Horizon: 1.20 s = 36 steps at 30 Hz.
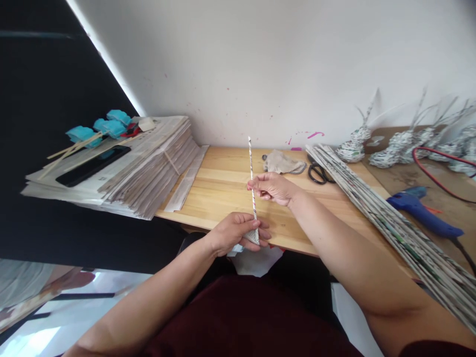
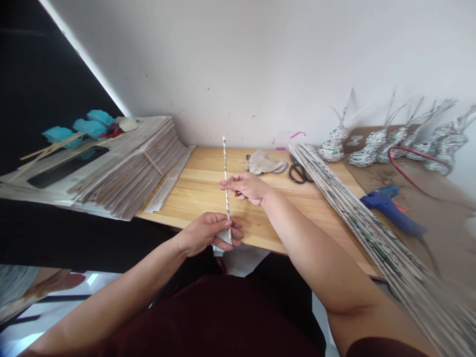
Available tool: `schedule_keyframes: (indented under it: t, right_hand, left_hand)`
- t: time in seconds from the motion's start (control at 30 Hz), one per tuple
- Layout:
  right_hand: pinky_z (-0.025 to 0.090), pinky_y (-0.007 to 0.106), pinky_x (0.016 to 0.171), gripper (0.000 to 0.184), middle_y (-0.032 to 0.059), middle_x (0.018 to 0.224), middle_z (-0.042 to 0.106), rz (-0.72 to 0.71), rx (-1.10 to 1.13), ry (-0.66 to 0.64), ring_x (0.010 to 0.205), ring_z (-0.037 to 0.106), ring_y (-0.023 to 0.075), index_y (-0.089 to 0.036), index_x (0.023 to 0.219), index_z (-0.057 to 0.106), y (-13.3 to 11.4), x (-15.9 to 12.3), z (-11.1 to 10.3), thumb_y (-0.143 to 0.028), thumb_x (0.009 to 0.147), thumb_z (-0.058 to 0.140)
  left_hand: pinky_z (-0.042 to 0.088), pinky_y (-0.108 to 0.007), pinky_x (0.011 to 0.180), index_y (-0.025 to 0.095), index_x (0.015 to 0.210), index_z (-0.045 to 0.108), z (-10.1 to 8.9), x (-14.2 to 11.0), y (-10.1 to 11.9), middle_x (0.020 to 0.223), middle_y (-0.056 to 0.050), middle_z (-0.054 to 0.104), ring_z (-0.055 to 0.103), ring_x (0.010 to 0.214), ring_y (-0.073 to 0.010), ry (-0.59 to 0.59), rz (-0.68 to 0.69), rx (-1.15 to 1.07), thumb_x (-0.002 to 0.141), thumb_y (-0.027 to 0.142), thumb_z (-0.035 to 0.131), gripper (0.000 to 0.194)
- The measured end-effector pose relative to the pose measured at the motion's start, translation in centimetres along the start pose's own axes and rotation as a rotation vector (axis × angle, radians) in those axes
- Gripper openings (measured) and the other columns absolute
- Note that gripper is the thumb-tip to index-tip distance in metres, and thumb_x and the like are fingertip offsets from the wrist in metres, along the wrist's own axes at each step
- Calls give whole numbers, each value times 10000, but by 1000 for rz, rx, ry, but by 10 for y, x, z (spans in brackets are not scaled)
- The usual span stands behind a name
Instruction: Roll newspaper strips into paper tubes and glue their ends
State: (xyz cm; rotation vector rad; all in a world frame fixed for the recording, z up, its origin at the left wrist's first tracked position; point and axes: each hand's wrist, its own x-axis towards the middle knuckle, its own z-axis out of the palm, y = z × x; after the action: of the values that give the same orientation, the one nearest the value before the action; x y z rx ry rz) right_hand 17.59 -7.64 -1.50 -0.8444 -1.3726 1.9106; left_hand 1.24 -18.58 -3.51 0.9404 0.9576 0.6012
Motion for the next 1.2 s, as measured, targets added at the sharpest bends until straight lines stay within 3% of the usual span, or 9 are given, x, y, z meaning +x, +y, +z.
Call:
schedule_keyframes:
  t: [0.23,0.37,0.47,0.6,0.67,0.9,1.2]
  right_hand:
    - [197,183,405,378,10,580,532,16,-56,-201,528,434,71,-112,869,712,-2,-3,-4,-463,732,736]
    - [137,189,390,372,-13,516,493,-10,-48,-53,461,335,45,-104,729,681,-1,0,-2,-445,645,802]
    - [129,190,385,406,4,553,531,-29,-14,43,463,351,43,-114,654,626,-3,0,-1,-468,606,821]
    - [200,181,402,376,9,593,548,17,-45,-163,533,457,72,-115,867,702,-8,-6,-3,-449,706,762]
    - [211,180,408,323,9,596,553,7,-75,-205,541,457,69,-113,866,709,-9,-8,-3,-395,718,763]
    - [151,188,391,351,-8,535,521,-32,-54,-48,473,381,50,-121,683,636,-6,-4,1,-420,627,811]
    - [177,183,385,390,-30,529,490,-69,-127,99,455,353,40,-135,613,583,-7,-3,8,-420,556,843]
  left_hand:
    - [572,-336,693,82,1048,650,1,0,3,965,-180,705,709,831,-255,-26,-1,-5,844,392,632,371]
    - [570,-311,680,90,1049,655,4,0,2,957,-171,708,708,835,-245,-17,-10,21,852,381,624,353]
    - [568,-293,664,92,1035,661,4,0,1,940,-165,711,707,832,-237,-23,-8,19,854,375,623,338]
    - [576,-308,653,89,1029,662,1,0,1,943,-172,712,708,836,-249,-34,-10,-5,856,378,620,339]
    - [580,-310,631,91,1034,662,0,0,0,961,-177,711,707,842,-258,-40,-8,-8,853,384,621,347]
    - [575,-294,639,82,1029,665,2,-1,3,947,-180,715,705,841,-245,-8,12,6,826,401,656,378]
    - [556,-290,707,77,1021,667,7,-3,7,914,-160,718,705,824,-219,39,10,75,806,407,679,394]
